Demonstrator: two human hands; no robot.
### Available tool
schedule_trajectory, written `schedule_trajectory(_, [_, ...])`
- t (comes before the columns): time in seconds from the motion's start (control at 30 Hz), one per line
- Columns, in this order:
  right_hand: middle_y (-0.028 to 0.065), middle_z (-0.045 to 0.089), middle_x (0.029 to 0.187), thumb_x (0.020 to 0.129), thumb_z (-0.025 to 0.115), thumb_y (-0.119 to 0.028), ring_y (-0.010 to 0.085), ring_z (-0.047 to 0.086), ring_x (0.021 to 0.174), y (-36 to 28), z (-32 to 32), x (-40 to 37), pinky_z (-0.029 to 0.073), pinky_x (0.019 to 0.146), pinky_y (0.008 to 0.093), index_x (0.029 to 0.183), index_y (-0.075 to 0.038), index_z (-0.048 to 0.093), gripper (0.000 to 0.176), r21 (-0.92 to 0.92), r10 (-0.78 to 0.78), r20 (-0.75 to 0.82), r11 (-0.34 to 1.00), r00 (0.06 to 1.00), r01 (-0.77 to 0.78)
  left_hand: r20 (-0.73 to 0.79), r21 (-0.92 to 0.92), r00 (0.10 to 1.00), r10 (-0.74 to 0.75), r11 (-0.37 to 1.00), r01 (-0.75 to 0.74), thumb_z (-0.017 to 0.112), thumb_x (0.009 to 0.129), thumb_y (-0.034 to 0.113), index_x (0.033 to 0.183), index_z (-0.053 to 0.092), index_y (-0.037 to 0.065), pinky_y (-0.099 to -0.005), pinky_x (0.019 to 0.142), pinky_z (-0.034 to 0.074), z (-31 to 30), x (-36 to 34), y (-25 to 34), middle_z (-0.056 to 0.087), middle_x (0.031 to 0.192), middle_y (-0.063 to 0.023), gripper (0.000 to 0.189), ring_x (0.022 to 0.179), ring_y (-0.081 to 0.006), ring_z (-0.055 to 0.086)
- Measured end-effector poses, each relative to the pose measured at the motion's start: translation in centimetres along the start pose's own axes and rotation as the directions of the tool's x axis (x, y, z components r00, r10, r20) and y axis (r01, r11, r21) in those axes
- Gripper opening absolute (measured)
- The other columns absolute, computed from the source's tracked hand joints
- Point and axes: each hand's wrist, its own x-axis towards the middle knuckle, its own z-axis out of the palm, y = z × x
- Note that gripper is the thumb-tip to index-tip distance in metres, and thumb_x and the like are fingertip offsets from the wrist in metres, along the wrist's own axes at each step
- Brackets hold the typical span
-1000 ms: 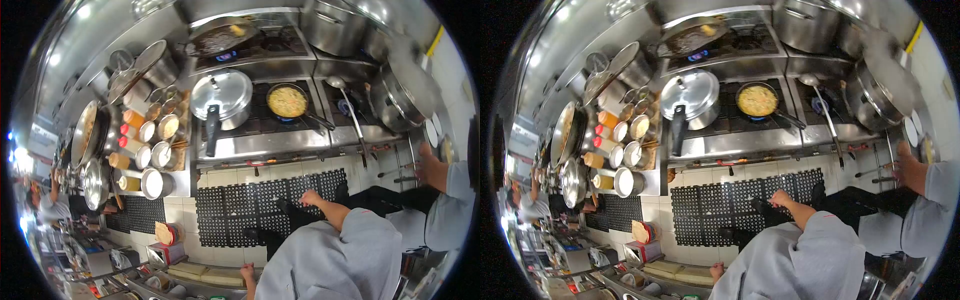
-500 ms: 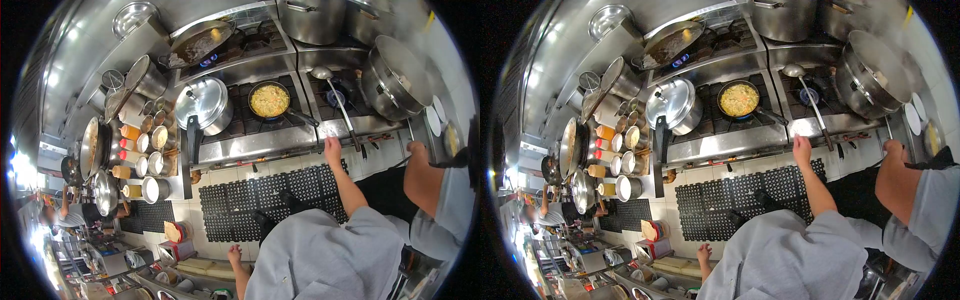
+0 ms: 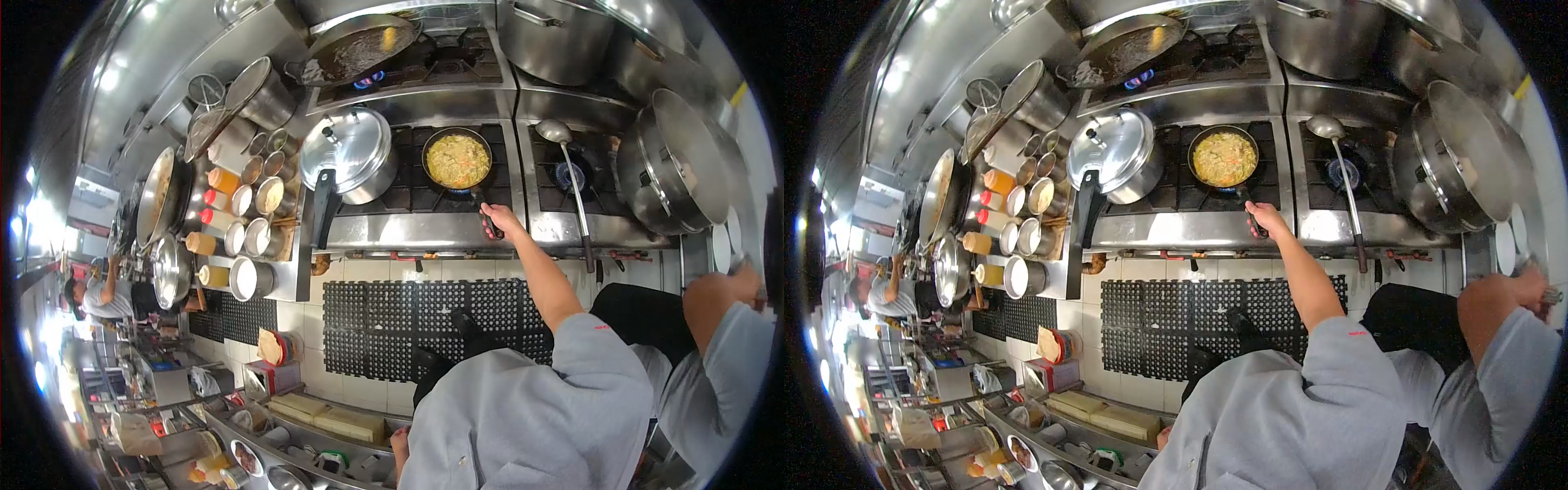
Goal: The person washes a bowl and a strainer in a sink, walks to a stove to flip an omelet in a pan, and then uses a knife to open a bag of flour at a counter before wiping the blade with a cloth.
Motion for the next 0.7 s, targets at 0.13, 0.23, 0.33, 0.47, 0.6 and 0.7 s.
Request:
schedule_trajectory(0.13, [0.0031, 0.051, 0.061, 0.091, 0.051, -0.041, 0.015, 0.045, 0.042, -1.5, 1.1, 1.5, 0.038, 0.038, 0.0302, 0.093, -0.005, 0.054, 0.036, -0.101, 0.042, -0.071, 0.994, 0.997, -0.049, -0.011, 0.192, 0.996, 0.086, 0.978, -0.082, 0.064, 0.081, 0.018, 0.071, 0.063, 0.0, -0.0331, 0.057, 0.045, 1.5, -0.7, -2.8, 0.059, 0.062, -0.0037, 0.021, 0.056, -0.0149, 0.053])
schedule_trajectory(0.23, [0.0062, 0.053, 0.06, 0.091, 0.053, -0.041, 0.0166, 0.048, 0.042, -1.1, 0.8, 2.3, 0.039, 0.038, 0.0326, 0.079, -0.003, 0.056, 0.04, -0.172, -0.021, -0.102, 0.985, 0.995, 0.003, -0.075, -0.033, 0.997, 0.0, 0.999, -0.003, 0.063, 0.083, 0.019, 0.074, 0.062, 0.001, -0.0318, 0.051, 0.043, 2.9, -2.3, -4.1, 0.058, 0.061, -0.005, 0.021, 0.053, -0.0148, 0.052])
schedule_trajectory(0.33, [0.0185, 0.063, 0.07, 0.087, 0.052, -0.048, 0.0305, 0.061, 0.062, 0.6, 1.7, 0.0, 0.047, 0.056, 0.0426, 0.074, 0.003, 0.062, 0.054, -0.739, -0.493, -0.348, 0.667, 0.797, 0.09, -0.081, -0.495, 0.987, -0.137, 0.865, 0.079, 0.061, 0.085, 0.019, 0.079, 0.061, 0.003, -0.027, 0.042, 0.039, 4.9, -3.8, -5.8, 0.054, 0.059, -0.0044, 0.017, 0.049, -0.0137, 0.05])
schedule_trajectory(0.47, [0.0236, 0.064, 0.086, 0.085, 0.049, -0.055, 0.041, 0.06, 0.086, 4.4, 0.9, -6.9, 0.046, 0.076, 0.0456, 0.09, 0.003, 0.066, 0.062, -0.855, -0.554, -0.218, 0.505, 0.804, 0.116, -0.157, -0.582, 0.967, -0.202, 0.81, 0.075, 0.059, 0.086, 0.019, 0.088, 0.061, 0.004, -0.0268, 0.044, 0.042, 8.1, -8.7, -10.9, 0.058, 0.064, -0.005, 0.016, 0.054, -0.0145, 0.055])
schedule_trajectory(0.6, [0.0232, 0.064, 0.093, 0.084, 0.051, -0.056, 0.0384, 0.06, 0.09, 7.2, 0.7, -14.8, 0.047, 0.077, 0.0444, 0.096, 0.0, 0.065, 0.059, -0.904, -0.542, -0.088, 0.395, 0.836, 0.161, 0.066, 0.607, 0.815, 0.575, 0.625, -0.49, 0.061, 0.084, 0.019, 0.088, 0.062, 0.005, -0.0271, 0.046, 0.043, 13.2, -11.0, -22.4, 0.059, 0.064, -0.0067, 0.014, 0.056, -0.0146, 0.056])
schedule_trajectory(0.7, [0.0225, 0.065, 0.091, 0.082, 0.053, -0.056, 0.0379, 0.061, 0.088, 9.5, 1.3, -19.3, 0.048, 0.077, 0.0446, 0.095, 0.0, 0.066, 0.059, -0.92, -0.422, 0.108, 0.3, 0.9, 0.251, -0.143, 0.373, 0.967, 0.209, 0.917, -0.143, 0.062, 0.083, 0.02, 0.088, 0.063, 0.006, -0.0273, 0.047, 0.044, 17.1, -15.8, -26.3, 0.059, 0.065, -0.0065, 0.015, 0.056, -0.0144, 0.056])
